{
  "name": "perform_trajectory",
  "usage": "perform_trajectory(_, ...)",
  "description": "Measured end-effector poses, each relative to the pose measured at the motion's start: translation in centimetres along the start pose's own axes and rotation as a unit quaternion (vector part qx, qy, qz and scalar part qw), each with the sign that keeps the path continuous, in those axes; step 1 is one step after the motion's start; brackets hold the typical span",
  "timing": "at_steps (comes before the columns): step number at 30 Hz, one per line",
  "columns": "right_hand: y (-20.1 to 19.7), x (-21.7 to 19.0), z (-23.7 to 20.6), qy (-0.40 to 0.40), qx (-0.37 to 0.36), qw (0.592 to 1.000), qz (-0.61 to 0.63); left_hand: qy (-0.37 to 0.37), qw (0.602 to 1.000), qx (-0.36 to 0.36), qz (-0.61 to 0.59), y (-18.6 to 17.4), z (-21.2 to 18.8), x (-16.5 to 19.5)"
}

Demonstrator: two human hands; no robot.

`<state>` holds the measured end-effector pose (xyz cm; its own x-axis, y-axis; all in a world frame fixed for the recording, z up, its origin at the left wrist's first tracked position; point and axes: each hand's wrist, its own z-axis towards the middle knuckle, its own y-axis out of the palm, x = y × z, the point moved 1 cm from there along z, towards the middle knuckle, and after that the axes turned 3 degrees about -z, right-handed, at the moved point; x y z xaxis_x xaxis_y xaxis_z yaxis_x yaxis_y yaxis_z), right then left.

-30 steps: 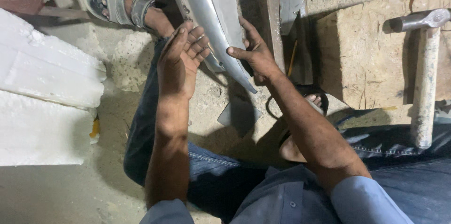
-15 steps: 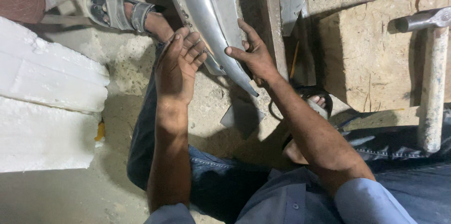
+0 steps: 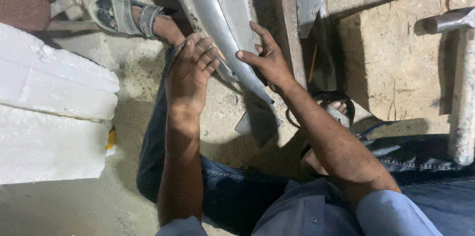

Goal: The person hammers a small metal piece on a wooden block, then fits it onto a larger curved metal part. They repeat this process with another piece. Finally, they use an angle grinder to smooth the seam where the pieces join, creating sparks.

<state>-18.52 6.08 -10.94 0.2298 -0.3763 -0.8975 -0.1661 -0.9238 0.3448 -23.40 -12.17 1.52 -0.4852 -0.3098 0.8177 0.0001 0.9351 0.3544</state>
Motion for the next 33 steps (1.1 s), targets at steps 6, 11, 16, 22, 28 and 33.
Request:
perform_trajectory(6,0.04,-0.52,0.09,0.026,-0.004,0.999,-0.02,-0.002,1.0,-0.006,-0.017,-0.27,0.13,-0.3)
perform_trajectory(11,0.19,-0.51,0.16,0.067,-0.009,0.997,0.037,-0.014,1.0,0.001,-0.027,-0.3,0.27,-0.42)
perform_trajectory(16,0.16,-0.33,0.4,0.032,-0.014,0.998,0.043,-0.012,1.0,0.001,-0.019,-0.19,0.12,-0.39)
perform_trajectory(22,-0.04,-0.33,0.39,0.061,-0.01,0.998,0.026,-0.01,0.999,-0.004,-0.037,0.08,0.04,-0.15)
perform_trajectory(28,-0.27,-0.08,0.25,0.065,-0.012,0.997,0.033,-0.002,1.0,0.007,-0.028,0.34,-0.32,0.1)
perform_trajectory(33,-0.6,-0.03,-0.02,0.12,-0.015,0.99,0.07,-0.003,1.0,0.014,-0.025,0.24,-0.28,0.28)
